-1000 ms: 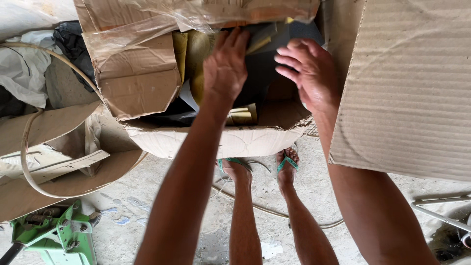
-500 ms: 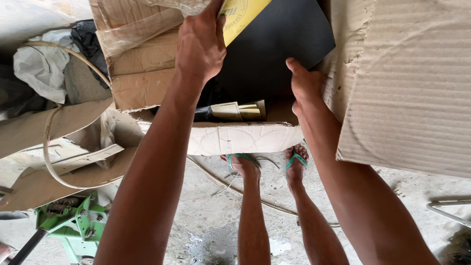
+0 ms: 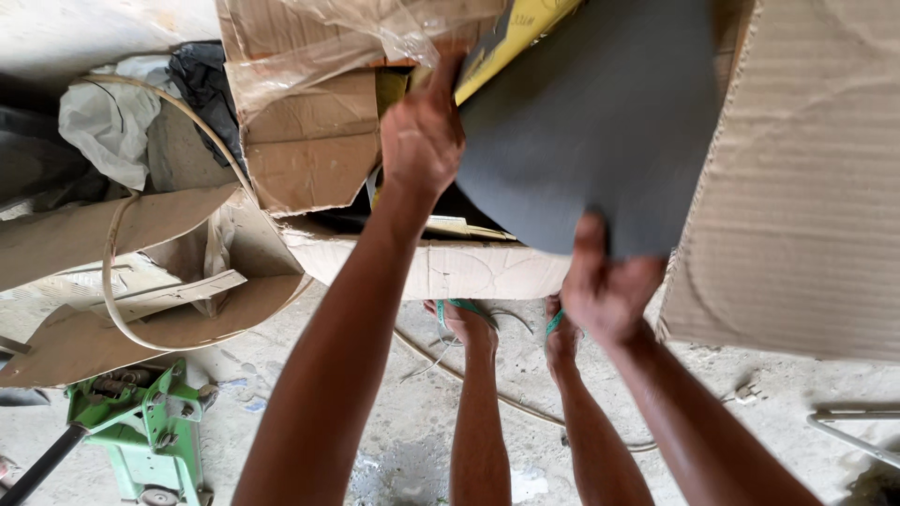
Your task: The person sands a long green car bumper with a sanding block, then wipes the surface with a cloth. They later retrieve a sheet of sandpaper from a cardboard box and fold it.
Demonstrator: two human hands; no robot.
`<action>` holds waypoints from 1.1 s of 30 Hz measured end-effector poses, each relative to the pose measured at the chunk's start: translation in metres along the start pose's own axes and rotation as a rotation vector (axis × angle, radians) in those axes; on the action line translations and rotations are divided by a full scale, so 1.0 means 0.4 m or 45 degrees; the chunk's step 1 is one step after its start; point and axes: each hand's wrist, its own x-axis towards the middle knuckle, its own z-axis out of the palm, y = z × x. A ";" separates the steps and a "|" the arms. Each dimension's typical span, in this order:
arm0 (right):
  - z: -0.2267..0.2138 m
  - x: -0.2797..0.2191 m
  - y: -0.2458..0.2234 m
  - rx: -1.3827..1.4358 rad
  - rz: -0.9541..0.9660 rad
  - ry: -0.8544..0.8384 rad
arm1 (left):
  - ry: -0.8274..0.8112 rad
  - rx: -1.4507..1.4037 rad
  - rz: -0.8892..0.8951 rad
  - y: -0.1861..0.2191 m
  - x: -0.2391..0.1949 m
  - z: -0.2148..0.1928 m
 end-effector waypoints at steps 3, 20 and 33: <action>-0.018 -0.118 0.004 0.222 -0.120 -0.090 | -0.114 -0.019 -0.151 0.011 -0.007 0.011; -0.187 -0.218 -0.229 0.445 -0.753 -0.471 | 0.083 -0.839 0.156 0.049 -0.223 -0.185; -0.687 -0.109 -0.524 0.695 1.055 -0.464 | 0.067 -1.599 -0.836 0.526 -0.950 -0.621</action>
